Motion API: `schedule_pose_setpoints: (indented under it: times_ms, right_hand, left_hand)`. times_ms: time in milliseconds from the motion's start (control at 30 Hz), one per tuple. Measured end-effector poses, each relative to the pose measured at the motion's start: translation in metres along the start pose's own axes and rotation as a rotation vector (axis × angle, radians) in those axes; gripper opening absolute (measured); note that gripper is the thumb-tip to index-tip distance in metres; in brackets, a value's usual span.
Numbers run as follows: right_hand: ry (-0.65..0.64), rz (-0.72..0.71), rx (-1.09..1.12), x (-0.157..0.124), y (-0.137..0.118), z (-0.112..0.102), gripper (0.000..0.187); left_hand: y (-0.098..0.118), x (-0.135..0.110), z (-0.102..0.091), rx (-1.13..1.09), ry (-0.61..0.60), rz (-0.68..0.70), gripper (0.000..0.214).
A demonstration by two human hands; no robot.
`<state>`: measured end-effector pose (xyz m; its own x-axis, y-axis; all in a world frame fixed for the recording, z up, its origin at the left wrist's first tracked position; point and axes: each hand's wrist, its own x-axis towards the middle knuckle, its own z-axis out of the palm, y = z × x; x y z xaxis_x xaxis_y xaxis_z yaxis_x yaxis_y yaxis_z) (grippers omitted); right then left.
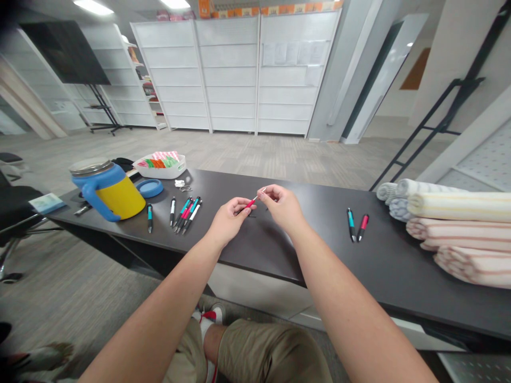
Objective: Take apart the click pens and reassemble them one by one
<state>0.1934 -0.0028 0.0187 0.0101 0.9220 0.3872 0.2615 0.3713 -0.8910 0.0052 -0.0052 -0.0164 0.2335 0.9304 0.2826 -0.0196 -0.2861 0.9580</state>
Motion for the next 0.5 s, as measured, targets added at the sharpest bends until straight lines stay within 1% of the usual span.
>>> schedule_pose_setpoints:
  times_ms: [133, 333, 500]
  right_hand:
    - [0.022, -0.025, -0.018, -0.0002, 0.0000, -0.0006, 0.040]
    - [-0.020, -0.023, -0.077, -0.0015, -0.0030, -0.0005, 0.037]
    - [-0.064, -0.022, -0.133, -0.0023, -0.0069, -0.0006, 0.036]
  left_hand:
    - [0.0004, 0.0000, 0.0005, -0.009, -0.011, 0.007, 0.015]
    - [0.0015, -0.0008, -0.0005, -0.014, -0.008, -0.003, 0.015]
    - [0.0026, -0.0012, 0.0000, -0.023, -0.028, -0.008, 0.015]
